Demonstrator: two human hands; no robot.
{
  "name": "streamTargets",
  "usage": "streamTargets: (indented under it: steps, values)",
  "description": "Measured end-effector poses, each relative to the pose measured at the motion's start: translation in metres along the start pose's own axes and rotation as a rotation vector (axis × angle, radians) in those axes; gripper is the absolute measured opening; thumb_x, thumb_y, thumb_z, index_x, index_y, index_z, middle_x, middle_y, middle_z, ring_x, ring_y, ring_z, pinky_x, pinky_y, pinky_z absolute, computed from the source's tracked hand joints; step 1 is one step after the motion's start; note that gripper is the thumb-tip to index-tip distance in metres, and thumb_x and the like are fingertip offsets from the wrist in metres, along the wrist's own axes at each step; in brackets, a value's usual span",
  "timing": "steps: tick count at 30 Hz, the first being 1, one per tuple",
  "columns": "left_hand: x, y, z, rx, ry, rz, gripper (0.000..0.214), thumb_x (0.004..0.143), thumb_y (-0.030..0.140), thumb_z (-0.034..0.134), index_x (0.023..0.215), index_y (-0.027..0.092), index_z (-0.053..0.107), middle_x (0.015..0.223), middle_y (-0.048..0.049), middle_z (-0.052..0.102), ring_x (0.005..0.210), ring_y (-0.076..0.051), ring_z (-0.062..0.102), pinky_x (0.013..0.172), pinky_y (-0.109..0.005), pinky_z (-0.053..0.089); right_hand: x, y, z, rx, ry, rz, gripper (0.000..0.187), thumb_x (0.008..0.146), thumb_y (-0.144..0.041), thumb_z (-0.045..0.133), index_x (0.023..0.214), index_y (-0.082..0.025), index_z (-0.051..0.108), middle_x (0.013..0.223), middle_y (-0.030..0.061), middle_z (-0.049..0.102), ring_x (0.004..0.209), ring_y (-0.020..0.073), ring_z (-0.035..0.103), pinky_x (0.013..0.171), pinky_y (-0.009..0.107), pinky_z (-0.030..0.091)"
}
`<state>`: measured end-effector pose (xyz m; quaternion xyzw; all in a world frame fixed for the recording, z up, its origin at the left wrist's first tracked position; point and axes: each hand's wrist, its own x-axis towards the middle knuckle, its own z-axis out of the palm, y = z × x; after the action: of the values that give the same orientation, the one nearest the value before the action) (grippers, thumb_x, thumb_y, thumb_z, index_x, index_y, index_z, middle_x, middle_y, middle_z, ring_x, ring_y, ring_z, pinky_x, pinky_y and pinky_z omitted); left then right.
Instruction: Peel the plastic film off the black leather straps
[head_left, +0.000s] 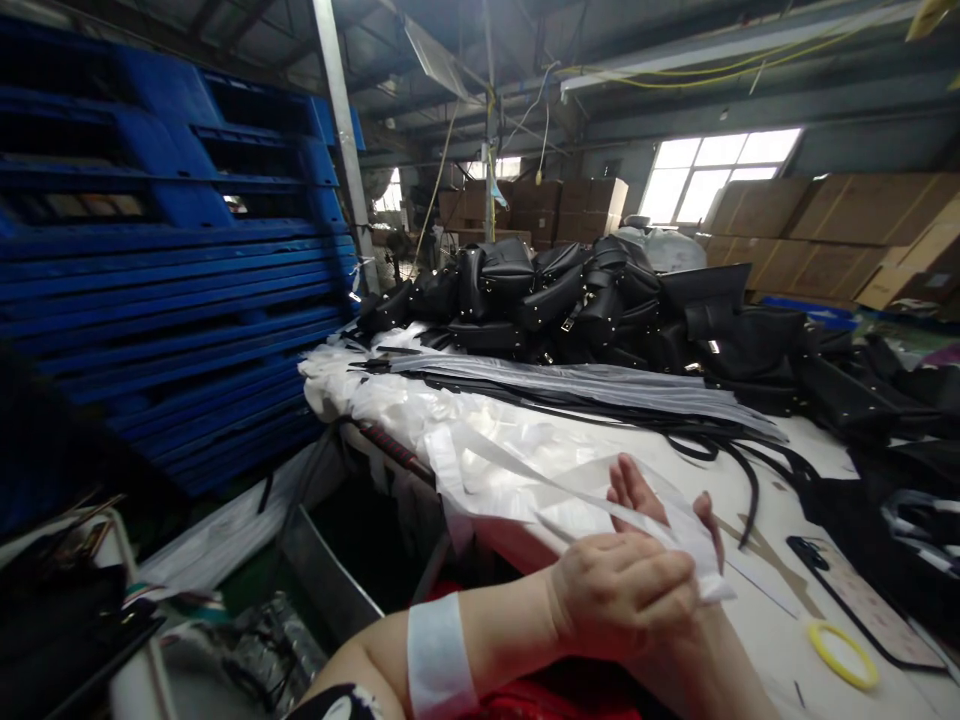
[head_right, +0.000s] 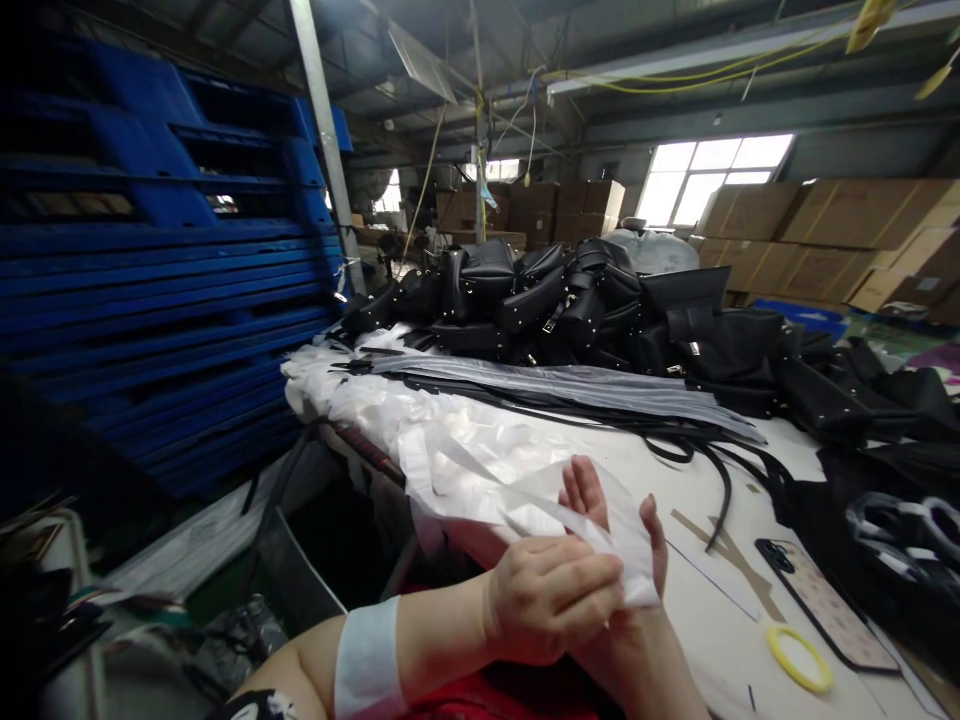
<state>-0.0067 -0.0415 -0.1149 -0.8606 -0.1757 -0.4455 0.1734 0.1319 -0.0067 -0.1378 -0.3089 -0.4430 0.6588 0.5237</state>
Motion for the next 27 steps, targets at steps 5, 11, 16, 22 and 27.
streamTargets:
  steps: [5, 11, 16, 22, 27]
  values:
    - [-0.006, 0.027, 0.01, -0.051, -0.104, 0.142, 0.019, 0.09, 0.023, 0.051, 0.084, 0.021, 0.069, 0.097, 0.0003, 0.074, 0.063, -0.009, 0.06, 0.05, -0.023, 0.046, -0.012, -0.028, -0.038, 0.247, 0.138, 0.033, 0.062, 0.082, -0.064, 0.06, 0.133, -0.029, 0.056, 0.108, 0.0043, 0.067, 0.096, 0.0175, 0.062, 0.088, 0.031, 0.054]
    - [-0.03, 0.027, 0.014, -0.19, -0.189, -0.112, 0.012, 0.087, 0.02, 0.051, 0.089, 0.017, 0.062, 0.12, -0.0069, 0.069, 0.094, -0.018, 0.066, 0.082, -0.031, 0.054, -0.024, -0.047, -0.069, 0.34, 0.244, -0.079, 0.023, 0.085, -0.033, 0.068, 0.108, -0.029, 0.066, 0.071, -0.0046, 0.051, 0.055, 0.008, 0.044, 0.055, 0.019, 0.048]
    - [-0.083, -0.003, 0.03, -0.487, -0.571, -0.635, 0.016, 0.085, 0.02, 0.057, 0.1, 0.02, 0.056, 0.099, -0.0066, 0.071, 0.099, -0.022, 0.065, 0.114, -0.047, 0.033, -0.038, -0.068, -0.078, 0.272, 0.329, -0.252, 0.02, 0.087, -0.041, 0.066, 0.104, -0.032, 0.068, 0.068, -0.0053, 0.046, 0.053, 0.0081, 0.038, 0.052, 0.02, 0.043]
    - [-0.165, 0.017, 0.046, -0.662, -0.659, -1.363, 0.014, 0.085, 0.034, 0.054, 0.085, 0.021, 0.059, 0.089, -0.0069, 0.066, 0.093, -0.026, 0.061, 0.092, -0.047, 0.047, -0.043, -0.082, -0.089, 0.194, 0.412, -0.339, 0.023, 0.089, -0.045, 0.063, 0.104, -0.03, 0.071, 0.067, -0.0021, 0.047, 0.054, 0.0103, 0.04, 0.05, 0.024, 0.04]
    - [-0.187, 0.038, 0.052, -0.973, -0.849, -1.512, 0.028, 0.063, 0.043, 0.075, 0.059, 0.02, 0.059, 0.054, 0.0008, 0.057, 0.051, -0.02, 0.058, 0.053, -0.035, 0.05, -0.019, -0.053, -0.083, 0.035, 0.385, -0.215, 0.034, 0.086, -0.05, 0.064, 0.109, -0.026, 0.071, 0.072, 0.0004, 0.058, 0.061, 0.0127, 0.05, 0.059, 0.026, 0.046]
